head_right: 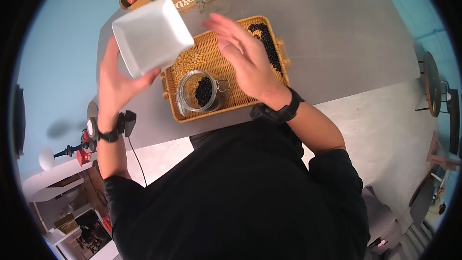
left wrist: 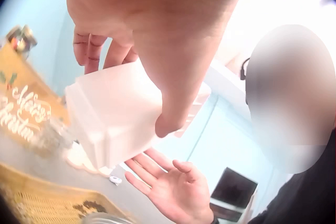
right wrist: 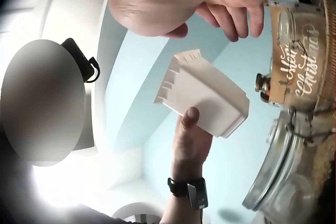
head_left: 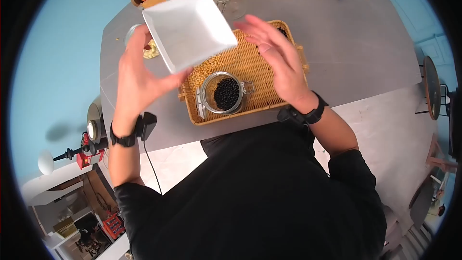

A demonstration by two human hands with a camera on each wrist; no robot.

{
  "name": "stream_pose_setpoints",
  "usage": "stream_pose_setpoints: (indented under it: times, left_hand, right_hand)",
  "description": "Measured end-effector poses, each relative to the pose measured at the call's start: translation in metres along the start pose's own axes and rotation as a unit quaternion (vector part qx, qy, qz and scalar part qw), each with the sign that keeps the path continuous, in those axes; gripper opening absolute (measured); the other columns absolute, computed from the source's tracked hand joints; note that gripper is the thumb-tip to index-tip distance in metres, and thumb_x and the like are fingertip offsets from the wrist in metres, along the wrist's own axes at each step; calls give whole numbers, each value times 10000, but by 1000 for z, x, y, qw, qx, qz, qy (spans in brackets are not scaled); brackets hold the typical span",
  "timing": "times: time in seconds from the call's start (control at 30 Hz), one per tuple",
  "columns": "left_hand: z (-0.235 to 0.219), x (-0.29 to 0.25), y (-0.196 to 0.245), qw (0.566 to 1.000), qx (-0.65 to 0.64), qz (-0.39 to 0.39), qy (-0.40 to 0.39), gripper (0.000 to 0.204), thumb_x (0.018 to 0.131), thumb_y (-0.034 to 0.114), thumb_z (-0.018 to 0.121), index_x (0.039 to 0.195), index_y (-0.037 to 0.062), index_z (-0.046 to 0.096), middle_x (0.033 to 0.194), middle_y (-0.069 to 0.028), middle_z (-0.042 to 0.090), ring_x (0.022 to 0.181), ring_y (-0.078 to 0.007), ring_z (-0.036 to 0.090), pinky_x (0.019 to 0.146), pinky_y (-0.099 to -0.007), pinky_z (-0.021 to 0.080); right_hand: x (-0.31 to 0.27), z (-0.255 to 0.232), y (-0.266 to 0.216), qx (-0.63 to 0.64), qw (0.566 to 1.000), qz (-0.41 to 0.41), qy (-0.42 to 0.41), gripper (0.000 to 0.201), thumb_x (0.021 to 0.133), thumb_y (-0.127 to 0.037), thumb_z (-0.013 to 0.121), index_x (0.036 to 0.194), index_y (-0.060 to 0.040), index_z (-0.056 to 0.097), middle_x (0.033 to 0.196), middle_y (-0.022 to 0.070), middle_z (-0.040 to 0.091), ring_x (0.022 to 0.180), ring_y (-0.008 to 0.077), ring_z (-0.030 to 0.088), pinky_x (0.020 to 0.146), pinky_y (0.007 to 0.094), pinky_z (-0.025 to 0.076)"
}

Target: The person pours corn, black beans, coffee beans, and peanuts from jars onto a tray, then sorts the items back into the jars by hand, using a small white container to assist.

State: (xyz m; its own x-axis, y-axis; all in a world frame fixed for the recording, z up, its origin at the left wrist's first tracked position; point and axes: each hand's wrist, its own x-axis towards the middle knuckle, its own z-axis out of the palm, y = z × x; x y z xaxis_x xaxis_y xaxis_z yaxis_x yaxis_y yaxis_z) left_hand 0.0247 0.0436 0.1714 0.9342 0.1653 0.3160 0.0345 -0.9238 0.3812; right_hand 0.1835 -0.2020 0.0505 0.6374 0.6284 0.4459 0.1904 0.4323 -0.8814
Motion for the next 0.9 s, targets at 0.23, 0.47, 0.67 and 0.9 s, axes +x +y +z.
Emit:
stream_pose_setpoints:
  times: [0.23, 0.47, 0.67, 0.9]
  left_hand:
    - [74, 72, 14, 940, -313, 31, -131, 956, 789, 327, 1071, 1555, 2, 600, 1350, -146, 779, 1335, -243, 727, 1168, -407, 570]
    - [127, 111, 7, 948, -223, 28, -223, 757, 801, 378, 1042, 1354, -6, 696, 1233, -191, 783, 1149, -337, 780, 986, -454, 643]
    - [194, 99, -64, 918, 39, 89, -385, 473, 797, 232, 1020, 1079, 7, 715, 942, -156, 788, 913, -374, 774, 840, -471, 609]
    - [221, 104, -46, 946, -35, 27, -322, 523, 797, 223, 1017, 1144, -22, 712, 952, -179, 783, 927, -361, 781, 849, -470, 626]
  right_hand:
    - [25, -49, -18, -120, 992, 12, -28, 1092, 891, -285, 1002, 1738, 9, 379, 1644, 199, 602, 1539, 311, 574, 1271, 473, 473]
    - [6, -127, -17, -152, 978, 63, 128, 1001, 863, -196, 1014, 1683, 16, 482, 1560, 169, 672, 1439, 260, 654, 1217, 435, 530]
    - [-16, -188, -25, -449, 886, 109, 46, 1069, 725, -195, 1062, 1672, -121, 571, 1581, 136, 687, 1473, 350, 637, 1252, 470, 490]
    - [-59, -205, -12, -373, 911, 161, 69, 1106, 728, -235, 1071, 1689, -104, 539, 1580, 134, 680, 1458, 332, 648, 1208, 488, 532]
